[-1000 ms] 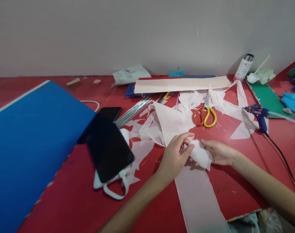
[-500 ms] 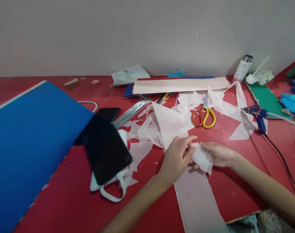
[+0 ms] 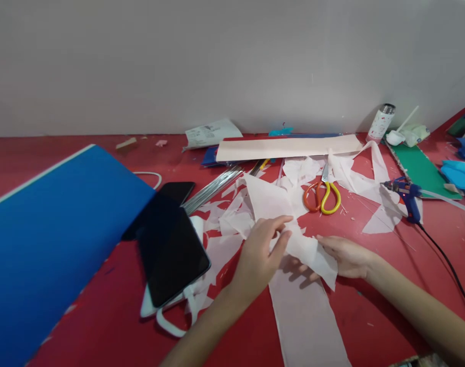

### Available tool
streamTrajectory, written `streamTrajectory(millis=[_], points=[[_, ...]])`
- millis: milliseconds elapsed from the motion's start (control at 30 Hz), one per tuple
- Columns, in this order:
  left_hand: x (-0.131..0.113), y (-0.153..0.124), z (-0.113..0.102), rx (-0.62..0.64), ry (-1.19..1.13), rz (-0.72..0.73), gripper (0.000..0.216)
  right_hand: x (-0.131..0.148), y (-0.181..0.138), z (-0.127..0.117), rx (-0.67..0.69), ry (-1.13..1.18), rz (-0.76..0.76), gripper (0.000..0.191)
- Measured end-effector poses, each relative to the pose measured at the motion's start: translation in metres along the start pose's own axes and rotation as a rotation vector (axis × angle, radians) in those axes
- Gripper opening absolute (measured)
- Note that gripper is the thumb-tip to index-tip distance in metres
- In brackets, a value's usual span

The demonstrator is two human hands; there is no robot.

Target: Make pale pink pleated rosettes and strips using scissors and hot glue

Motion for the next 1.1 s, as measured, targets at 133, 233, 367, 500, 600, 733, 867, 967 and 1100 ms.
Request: streamTrajectory(millis=[133,233,367,500,600,733,867,967,1100], points=[[0.007,0.01,-0.019,-0.144,0.152,0.065,0.018,0.003,0.001,0.004,0.065,-0.016,0.014,0.048],[0.01,0.013,-0.031,-0.249,0.294,0.156,0.015,0.004,0.001,0.006,0.08,-0.006,0.004,0.045],[0.012,0.016,-0.046,-0.337,0.496,0.112,0.019,0.004,0.001,0.004,0.06,-0.011,-0.005,0.043],[0.022,0.023,-0.063,-0.41,0.625,-0.024,0.023,0.003,0.001,0.003,0.068,-0.012,-0.044,0.039],[0.032,0.03,-0.073,-0.418,0.712,-0.1,0.024,0.002,0.001,0.003,0.066,-0.011,-0.055,0.038],[0.04,0.033,-0.078,-0.388,0.782,-0.182,0.028,0.002,0.0,0.004,0.075,-0.015,-0.058,0.04],[0.03,0.028,-0.067,-0.373,0.888,-0.123,0.032,0.002,0.0,0.005,0.078,-0.001,-0.063,0.039],[0.022,0.023,-0.047,-0.247,0.818,-0.087,0.031,0.002,0.0,0.006,0.07,-0.002,-0.057,0.039],[0.019,0.014,-0.015,-0.005,0.895,-0.052,0.034,0.002,-0.001,0.008,0.056,0.002,-0.053,0.041]])
Point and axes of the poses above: each hand's wrist, its own y-axis towards the middle knuckle, its own z-axis out of the palm, x = y × z, the point moved 3 cm from there along y, towards the middle knuckle, and after that the axes turned 14 degrees about -z, right-handed, at the moved point
